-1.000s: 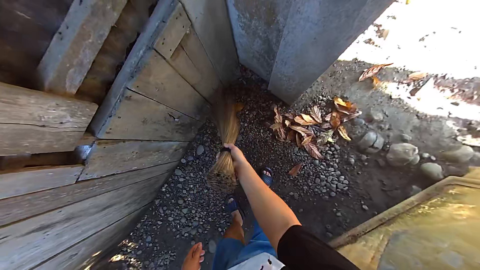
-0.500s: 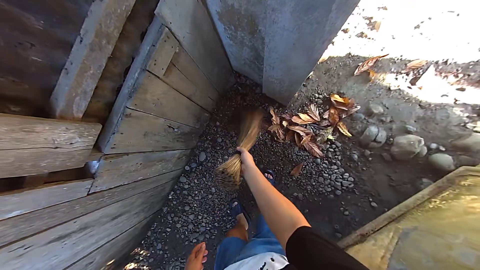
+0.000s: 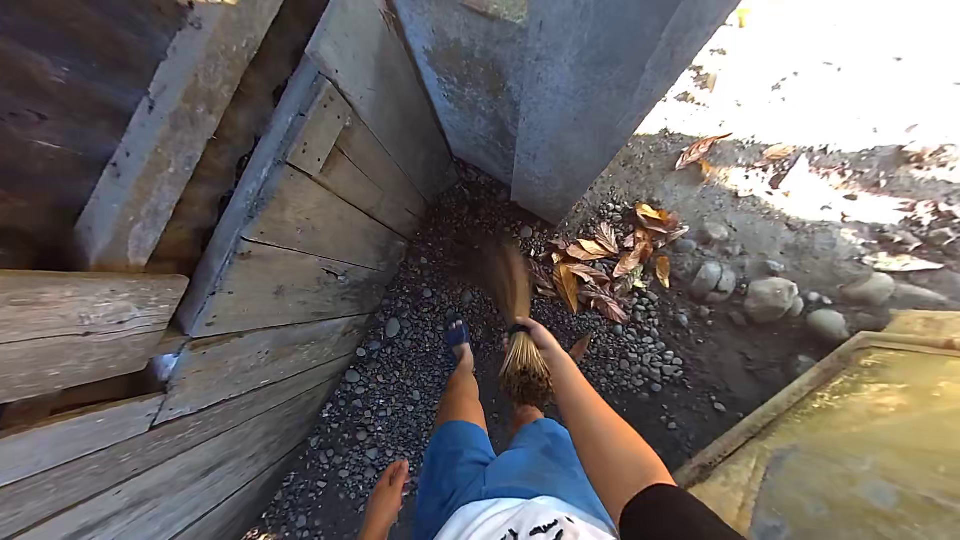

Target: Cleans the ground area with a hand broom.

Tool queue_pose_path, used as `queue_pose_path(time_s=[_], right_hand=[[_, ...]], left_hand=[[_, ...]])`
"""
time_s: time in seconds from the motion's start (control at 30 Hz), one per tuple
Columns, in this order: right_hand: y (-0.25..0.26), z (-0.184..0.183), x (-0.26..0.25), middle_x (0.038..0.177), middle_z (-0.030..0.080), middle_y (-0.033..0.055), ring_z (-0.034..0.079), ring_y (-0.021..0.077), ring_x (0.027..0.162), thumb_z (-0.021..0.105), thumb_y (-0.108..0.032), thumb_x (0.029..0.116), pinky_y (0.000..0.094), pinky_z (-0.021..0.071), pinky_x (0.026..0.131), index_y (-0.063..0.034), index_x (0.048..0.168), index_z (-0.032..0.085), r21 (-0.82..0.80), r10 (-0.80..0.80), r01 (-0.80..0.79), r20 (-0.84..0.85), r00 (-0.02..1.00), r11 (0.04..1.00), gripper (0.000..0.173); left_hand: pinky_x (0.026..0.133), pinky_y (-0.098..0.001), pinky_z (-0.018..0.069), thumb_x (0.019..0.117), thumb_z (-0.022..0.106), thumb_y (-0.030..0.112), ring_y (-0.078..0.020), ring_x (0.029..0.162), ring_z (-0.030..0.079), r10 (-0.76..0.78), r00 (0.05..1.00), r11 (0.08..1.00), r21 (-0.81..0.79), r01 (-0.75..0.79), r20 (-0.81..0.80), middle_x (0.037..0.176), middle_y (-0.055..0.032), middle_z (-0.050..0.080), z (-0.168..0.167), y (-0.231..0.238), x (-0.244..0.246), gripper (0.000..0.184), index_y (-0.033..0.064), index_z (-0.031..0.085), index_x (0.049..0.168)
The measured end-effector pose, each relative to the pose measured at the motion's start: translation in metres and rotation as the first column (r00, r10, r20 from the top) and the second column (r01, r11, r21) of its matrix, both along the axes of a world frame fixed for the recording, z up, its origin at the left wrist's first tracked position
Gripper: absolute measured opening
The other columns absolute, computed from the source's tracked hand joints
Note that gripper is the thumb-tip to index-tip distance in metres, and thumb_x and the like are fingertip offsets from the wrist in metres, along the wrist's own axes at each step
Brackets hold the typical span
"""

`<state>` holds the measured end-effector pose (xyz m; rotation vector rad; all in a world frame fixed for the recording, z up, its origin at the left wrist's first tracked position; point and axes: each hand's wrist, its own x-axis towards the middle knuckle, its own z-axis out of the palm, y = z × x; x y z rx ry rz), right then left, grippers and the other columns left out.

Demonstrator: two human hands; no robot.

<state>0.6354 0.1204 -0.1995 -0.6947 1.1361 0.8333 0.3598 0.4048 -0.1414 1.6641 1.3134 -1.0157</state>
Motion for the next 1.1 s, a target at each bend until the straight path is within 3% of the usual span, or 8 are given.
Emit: queue_pose_path(time_s=[0.1, 0.37, 0.47, 0.6, 0.77, 0.9, 1.03, 1.1], right_hand=[[0.008, 0.016, 0.004, 0.091, 0.057, 0.0115, 0.058, 0.0196, 0.072, 0.047, -0.019, 0.1072, 0.0376, 0.0528, 0.067, -0.0011, 0.123, 0.052, -0.243, 0.025, -0.019, 0.023, 0.999, 0.970, 0.025], [0.076, 0.134, 0.069, 0.081, 0.063, 0.0103, 0.065, 0.0199, 0.064, 0.042, -0.028, 0.1109, 0.0350, 0.0588, 0.060, -0.0016, 0.117, 0.053, -0.146, 0.329, -0.307, 0.167, 0.929, 0.940, 0.030], [0.118, 0.116, 0.134, 0.088, 0.061, 0.0095, 0.063, 0.0174, 0.070, 0.043, -0.028, 0.1102, 0.0339, 0.0567, 0.066, -0.0008, 0.127, 0.051, -0.159, 0.353, -0.320, 0.269, 0.896, 0.934, 0.033], [0.162, 0.037, 0.215, 0.079, 0.060, 0.0072, 0.060, 0.0159, 0.061, 0.043, -0.033, 0.1089, 0.0311, 0.0548, 0.057, -0.0072, 0.115, 0.055, -0.038, 0.166, -0.162, 0.235, 0.958, 0.986, 0.029], [0.232, 0.062, 0.175, 0.107, 0.063, 0.0195, 0.063, 0.0257, 0.088, 0.053, -0.026, 0.1059, 0.0435, 0.0543, 0.077, 0.0037, 0.130, 0.054, -0.231, -0.040, 0.072, 0.140, 0.989, 0.970, 0.038], [0.246, 0.112, 0.159, 0.100, 0.060, 0.0154, 0.063, 0.0227, 0.080, 0.047, -0.026, 0.1089, 0.0391, 0.0559, 0.070, -0.0002, 0.131, 0.049, -0.080, -0.142, 0.158, 0.179, 0.974, 0.984, 0.034], [0.201, 0.039, 0.191, 0.089, 0.061, 0.0127, 0.061, 0.0204, 0.069, 0.047, -0.027, 0.1072, 0.0369, 0.0553, 0.062, -0.0019, 0.122, 0.053, -0.103, -0.132, 0.145, 0.127, 0.983, 0.984, 0.030], [0.199, 0.030, 0.187, 0.108, 0.063, 0.0180, 0.063, 0.0248, 0.087, 0.051, -0.027, 0.1061, 0.0423, 0.0544, 0.077, 0.0007, 0.130, 0.054, -0.228, -0.151, 0.165, 0.079, 0.985, 0.960, 0.037]], left_hand=[[0.100, -0.0571, 0.0479, 0.1122, 0.041, 0.037, -0.0406, 0.121, 0.061, -0.087, 0.993, 0.994, -0.074, 0.082, -0.074, 0.134, -0.0275, 0.061, -0.011, 0.021, 0.026, 0.051, 0.0008, 0.049, 0.147], [0.098, -0.0540, 0.0489, 0.1128, 0.039, 0.036, -0.0386, 0.120, 0.062, -0.026, 0.998, 0.998, -0.054, 0.029, 0.061, 0.136, -0.0267, 0.060, -0.005, 0.089, 0.152, 0.052, 0.0001, 0.045, 0.149], [0.099, -0.0545, 0.0486, 0.1127, 0.040, 0.036, -0.0376, 0.123, 0.061, -0.038, 0.997, 0.997, -0.068, 0.042, 0.066, 0.136, -0.0250, 0.061, -0.001, 0.105, 0.176, 0.050, 0.0011, 0.047, 0.148], [0.100, -0.0546, 0.0495, 0.1124, 0.042, 0.032, -0.0401, 0.122, 0.062, -0.061, 0.998, 0.995, -0.080, 0.062, 0.024, 0.136, -0.0283, 0.060, -0.009, 0.122, 0.171, 0.049, -0.0025, 0.047, 0.147], [0.101, -0.0573, 0.0478, 0.1124, 0.042, 0.032, -0.0436, 0.121, 0.061, -0.135, 0.988, 0.987, -0.100, 0.127, -0.078, 0.134, -0.0308, 0.060, -0.001, 0.150, 0.144, 0.051, -0.0049, 0.047, 0.146], [0.099, -0.0577, 0.0478, 0.1125, 0.040, 0.036, -0.0432, 0.120, 0.061, -0.103, 0.989, 0.994, -0.059, 0.097, -0.107, 0.134, -0.0301, 0.061, -0.004, 0.170, 0.141, 0.054, -0.0033, 0.044, 0.149], [0.099, -0.0570, 0.0483, 0.1123, 0.040, 0.037, -0.0414, 0.120, 0.062, -0.126, 0.990, 0.991, -0.061, 0.122, -0.068, 0.134, -0.0280, 0.062, -0.010, 0.166, 0.167, 0.053, -0.0013, 0.046, 0.149], [0.099, -0.0559, 0.0487, 0.1123, 0.041, 0.035, -0.0398, 0.120, 0.062, -0.117, 0.993, 0.991, -0.066, 0.115, -0.024, 0.134, -0.0271, 0.062, -0.006, 0.157, 0.184, 0.052, -0.0010, 0.046, 0.149]])
